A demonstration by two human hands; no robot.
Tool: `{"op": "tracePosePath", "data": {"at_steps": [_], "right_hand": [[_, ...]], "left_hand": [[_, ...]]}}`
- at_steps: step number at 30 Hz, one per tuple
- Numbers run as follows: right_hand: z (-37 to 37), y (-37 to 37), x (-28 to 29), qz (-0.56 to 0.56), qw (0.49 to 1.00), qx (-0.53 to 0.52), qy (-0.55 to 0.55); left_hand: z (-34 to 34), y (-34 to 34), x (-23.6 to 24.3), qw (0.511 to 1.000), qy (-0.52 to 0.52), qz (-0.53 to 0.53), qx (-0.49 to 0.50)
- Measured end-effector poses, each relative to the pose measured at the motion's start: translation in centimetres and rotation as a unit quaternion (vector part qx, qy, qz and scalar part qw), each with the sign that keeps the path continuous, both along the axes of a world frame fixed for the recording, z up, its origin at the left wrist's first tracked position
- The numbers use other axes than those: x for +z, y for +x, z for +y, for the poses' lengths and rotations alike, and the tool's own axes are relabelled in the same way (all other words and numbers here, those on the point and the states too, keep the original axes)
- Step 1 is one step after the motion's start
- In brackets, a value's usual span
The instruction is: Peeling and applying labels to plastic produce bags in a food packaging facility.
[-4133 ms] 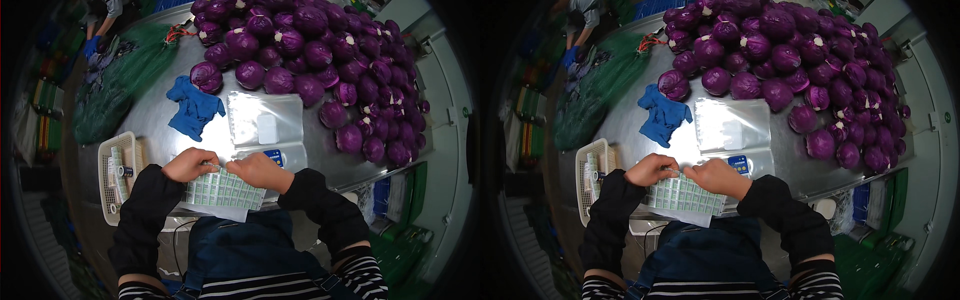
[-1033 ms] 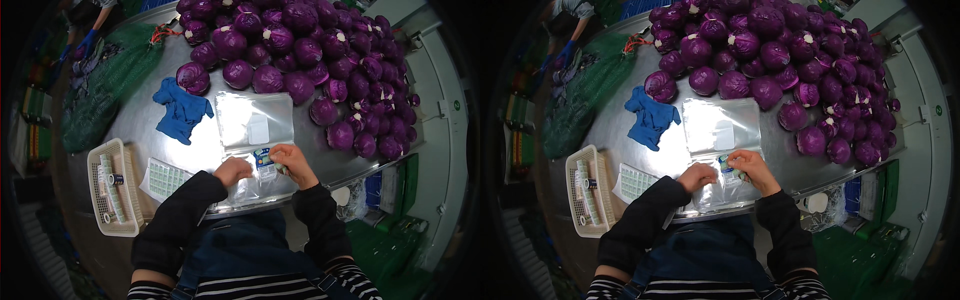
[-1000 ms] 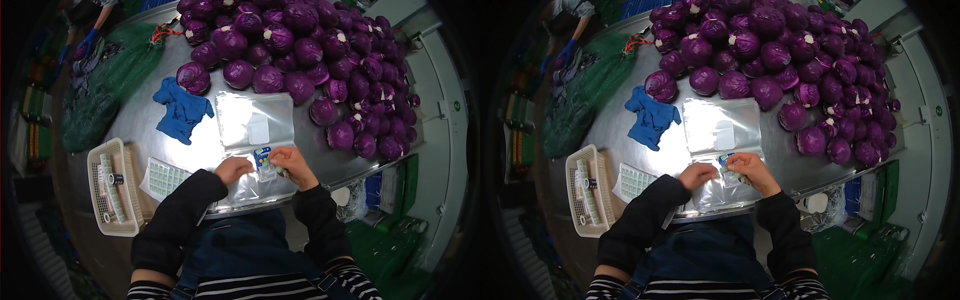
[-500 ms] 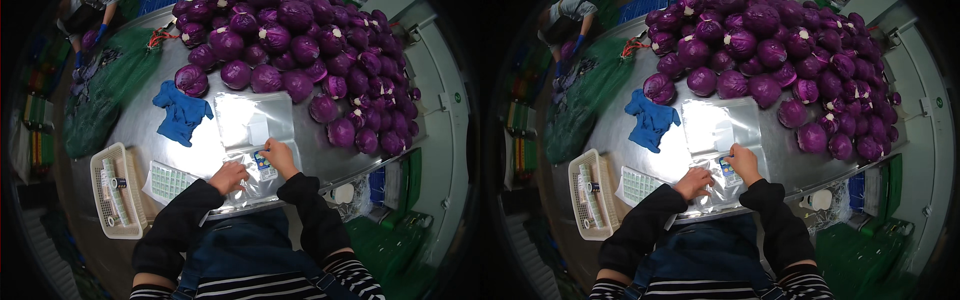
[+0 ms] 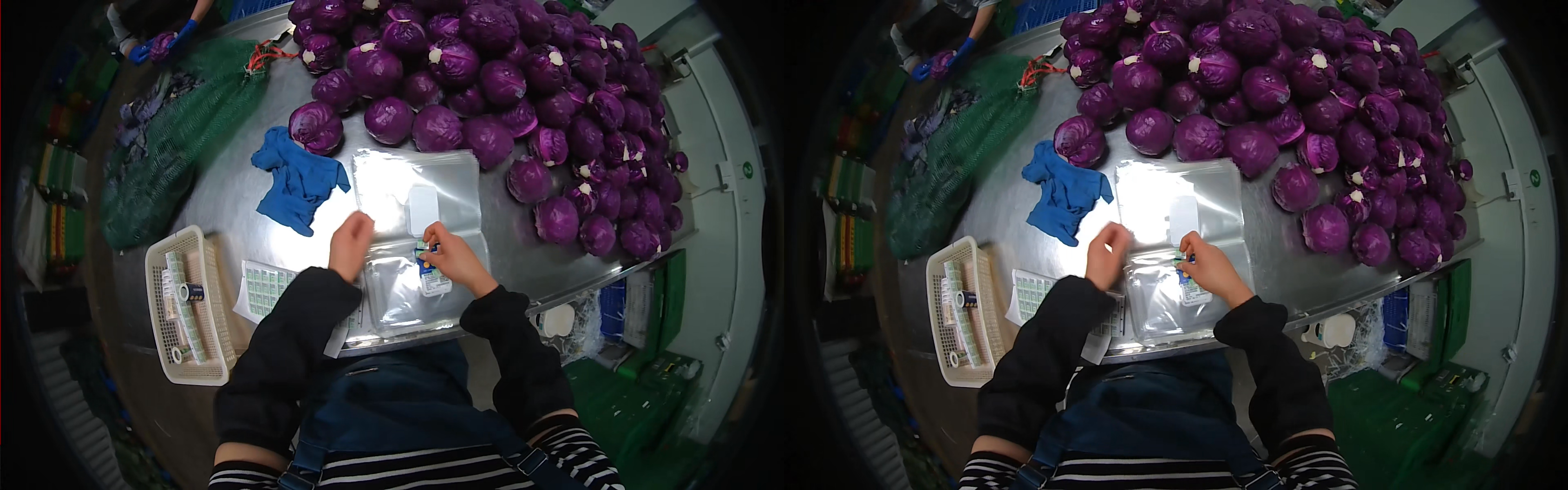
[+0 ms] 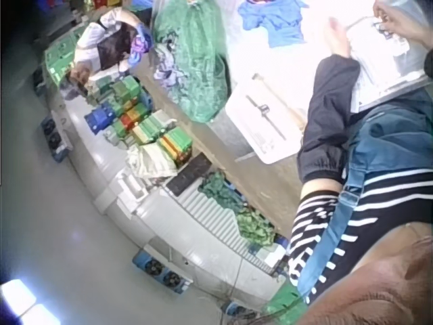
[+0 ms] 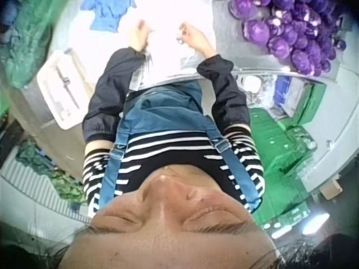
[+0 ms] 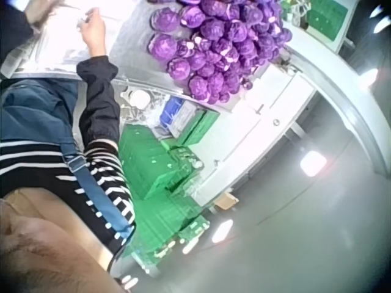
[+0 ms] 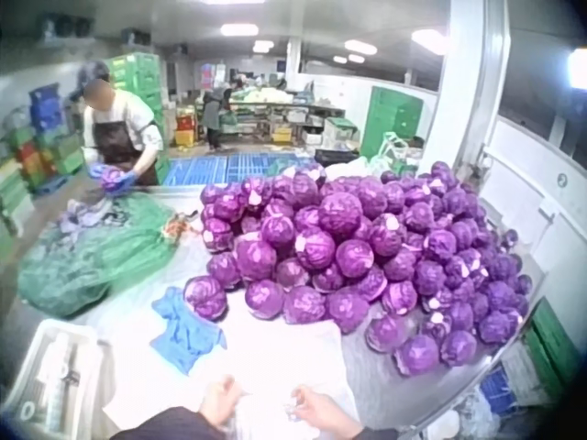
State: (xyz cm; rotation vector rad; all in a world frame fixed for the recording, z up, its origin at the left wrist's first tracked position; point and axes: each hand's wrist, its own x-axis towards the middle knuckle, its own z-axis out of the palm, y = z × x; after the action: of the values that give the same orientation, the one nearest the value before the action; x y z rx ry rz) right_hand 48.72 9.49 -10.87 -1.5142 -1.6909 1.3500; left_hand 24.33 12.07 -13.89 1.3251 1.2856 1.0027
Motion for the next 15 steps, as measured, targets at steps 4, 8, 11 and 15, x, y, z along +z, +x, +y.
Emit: {"op": "tracePosePath", "data": {"at_steps": [4, 8, 11, 15], "right_hand": [[0.7, -1.1, -1.2, -0.283, 0.958, 0.03, 0.045], [1.3, -0.6, -0.8, -0.374, 0.924, 0.007, 0.078], [1.7, 0.6, 0.8, -0.233, 0.97, -0.035, 0.066], [1.1, 0.2, 6.4, 0.268, 0.95, -0.087, -0.136]], "left_hand": [[-4.1, -0.5, 0.0, 0.883, 0.255, 0.204, -0.338], [-4.4, -0.8, -2.0, 0.869, 0.215, 0.251, -0.368], [-3.7, -0.4, -3.5, 0.91, 0.16, 0.189, -0.334], [-1.5, 0.0, -1.8, 0.975, -0.203, -0.076, -0.058]]}}
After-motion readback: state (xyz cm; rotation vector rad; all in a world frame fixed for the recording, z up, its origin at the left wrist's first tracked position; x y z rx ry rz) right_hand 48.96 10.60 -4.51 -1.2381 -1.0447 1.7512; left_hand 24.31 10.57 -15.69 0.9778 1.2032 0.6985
